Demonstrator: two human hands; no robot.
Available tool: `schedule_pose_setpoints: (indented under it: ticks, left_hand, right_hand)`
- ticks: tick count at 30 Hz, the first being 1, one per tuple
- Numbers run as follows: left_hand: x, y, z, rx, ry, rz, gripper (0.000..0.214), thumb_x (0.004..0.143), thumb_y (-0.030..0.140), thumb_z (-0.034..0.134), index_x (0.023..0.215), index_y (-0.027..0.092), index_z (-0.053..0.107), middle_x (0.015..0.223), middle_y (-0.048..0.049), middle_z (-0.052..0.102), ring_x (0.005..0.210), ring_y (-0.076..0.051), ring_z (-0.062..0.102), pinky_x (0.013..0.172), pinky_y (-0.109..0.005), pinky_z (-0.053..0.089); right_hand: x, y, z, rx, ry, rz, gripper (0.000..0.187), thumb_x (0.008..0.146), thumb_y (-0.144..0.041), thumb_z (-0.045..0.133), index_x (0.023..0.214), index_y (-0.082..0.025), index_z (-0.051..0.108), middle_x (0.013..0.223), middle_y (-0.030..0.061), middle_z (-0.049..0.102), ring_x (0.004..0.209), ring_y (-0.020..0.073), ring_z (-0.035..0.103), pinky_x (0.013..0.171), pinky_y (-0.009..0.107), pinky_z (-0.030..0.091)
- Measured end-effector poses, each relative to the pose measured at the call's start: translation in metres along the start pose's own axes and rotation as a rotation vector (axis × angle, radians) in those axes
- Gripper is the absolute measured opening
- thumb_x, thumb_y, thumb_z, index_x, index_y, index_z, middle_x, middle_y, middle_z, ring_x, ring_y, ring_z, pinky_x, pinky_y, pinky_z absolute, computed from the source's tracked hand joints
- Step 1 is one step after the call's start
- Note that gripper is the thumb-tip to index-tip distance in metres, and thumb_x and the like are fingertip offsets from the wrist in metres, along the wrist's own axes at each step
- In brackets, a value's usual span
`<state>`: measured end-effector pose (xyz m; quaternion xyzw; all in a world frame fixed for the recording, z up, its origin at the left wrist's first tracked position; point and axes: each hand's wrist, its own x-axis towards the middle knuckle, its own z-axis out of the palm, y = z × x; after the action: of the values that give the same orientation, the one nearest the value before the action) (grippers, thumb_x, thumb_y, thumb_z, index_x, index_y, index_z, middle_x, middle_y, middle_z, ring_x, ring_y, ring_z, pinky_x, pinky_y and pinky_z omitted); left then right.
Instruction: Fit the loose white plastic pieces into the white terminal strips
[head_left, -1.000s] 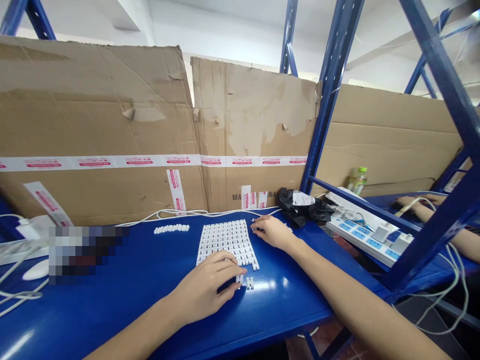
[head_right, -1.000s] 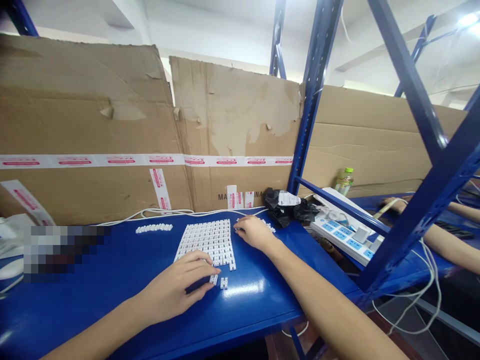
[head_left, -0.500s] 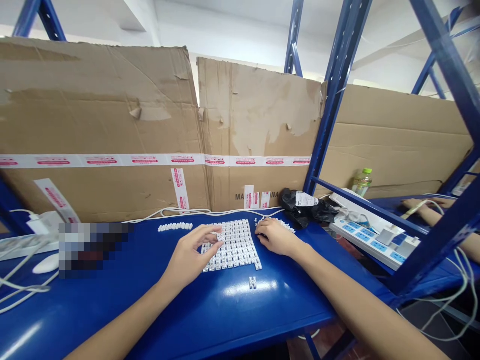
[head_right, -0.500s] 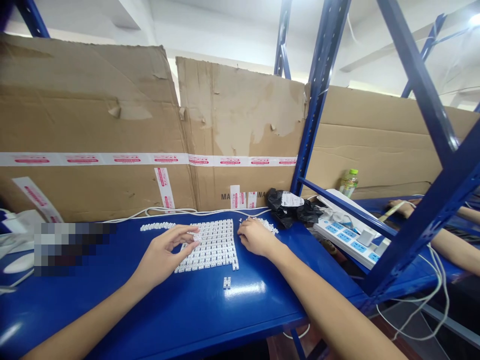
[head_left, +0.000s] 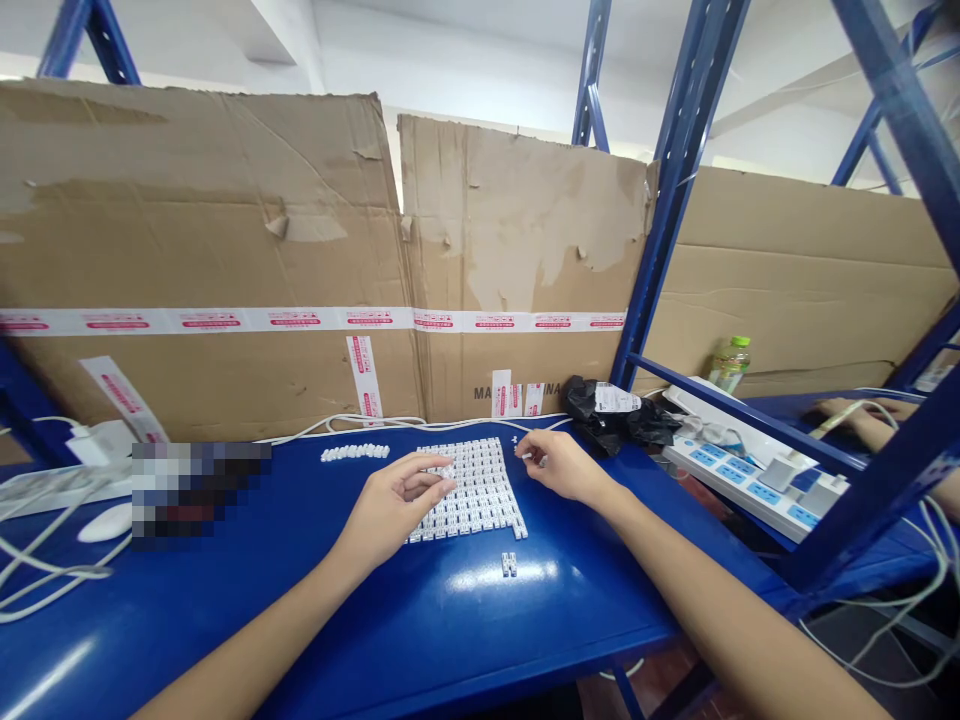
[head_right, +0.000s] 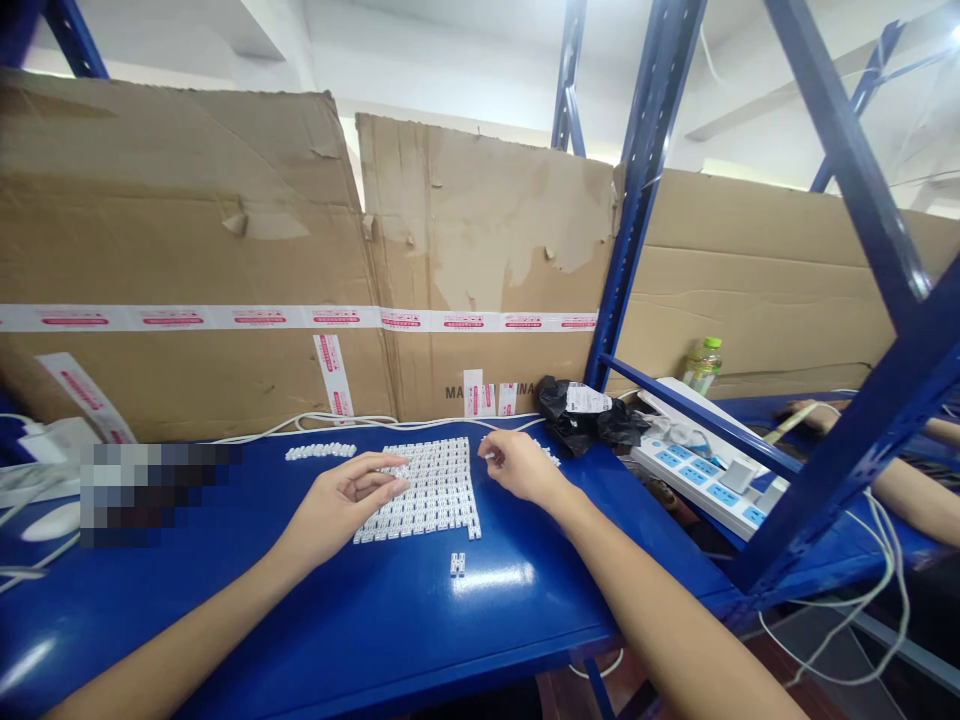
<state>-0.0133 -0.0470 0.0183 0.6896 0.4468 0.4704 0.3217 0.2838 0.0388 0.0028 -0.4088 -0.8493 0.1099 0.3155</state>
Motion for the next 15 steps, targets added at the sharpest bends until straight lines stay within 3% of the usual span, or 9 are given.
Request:
schedule_pose_setpoints:
  ticks: [4, 7, 11, 15]
  left_hand:
    - [0.001, 0.004, 0.005, -0.062, -0.03, -0.03, 0.035, 0.088, 0.046, 0.079, 0.113, 0.022, 0.078, 0.12, -0.0081, 0.08, 0.103, -0.027, 0.081, 0.092, -0.041, 0.067]
    - [0.002, 0.003, 0.01, -0.094, -0.055, -0.064, 0.036, 0.087, 0.045, 0.081, 0.113, 0.021, 0.077, 0.11, -0.008, 0.083, 0.098, -0.027, 0.081, 0.089, -0.042, 0.066]
    - [0.002, -0.001, 0.014, -0.164, -0.086, -0.094, 0.04, 0.086, 0.044, 0.082, 0.116, 0.02, 0.074, 0.094, -0.0064, 0.084, 0.092, -0.026, 0.081, 0.085, -0.041, 0.066]
    - [0.003, -0.002, 0.015, -0.197, -0.095, -0.094, 0.042, 0.085, 0.043, 0.083, 0.118, 0.019, 0.074, 0.102, -0.008, 0.083, 0.095, -0.026, 0.08, 0.087, -0.042, 0.065]
  right_hand:
    - [0.001, -0.013, 0.003, 0.502, 0.024, 0.113, 0.009, 0.088, -0.018, 0.071, 0.097, -0.02, 0.072, 0.097, 0.0046, 0.078, 0.086, 0.0183, 0.073, 0.085, 0.035, 0.06]
    - [0.002, -0.03, 0.011, 0.833, -0.043, 0.156, 0.022, 0.085, -0.033, 0.083, 0.098, -0.02, 0.071, 0.099, 0.0053, 0.079, 0.092, 0.0185, 0.075, 0.09, 0.037, 0.061]
    - [0.0, -0.049, 0.021, 0.994, -0.082, 0.175, 0.03, 0.08, -0.036, 0.09, 0.098, -0.02, 0.071, 0.095, 0.0036, 0.078, 0.09, 0.0177, 0.075, 0.09, 0.037, 0.061]
    - [0.0, -0.058, 0.027, 1.02, -0.088, 0.157, 0.031, 0.08, -0.037, 0.091, 0.098, -0.02, 0.072, 0.091, 0.0027, 0.077, 0.087, 0.0173, 0.074, 0.084, 0.034, 0.061]
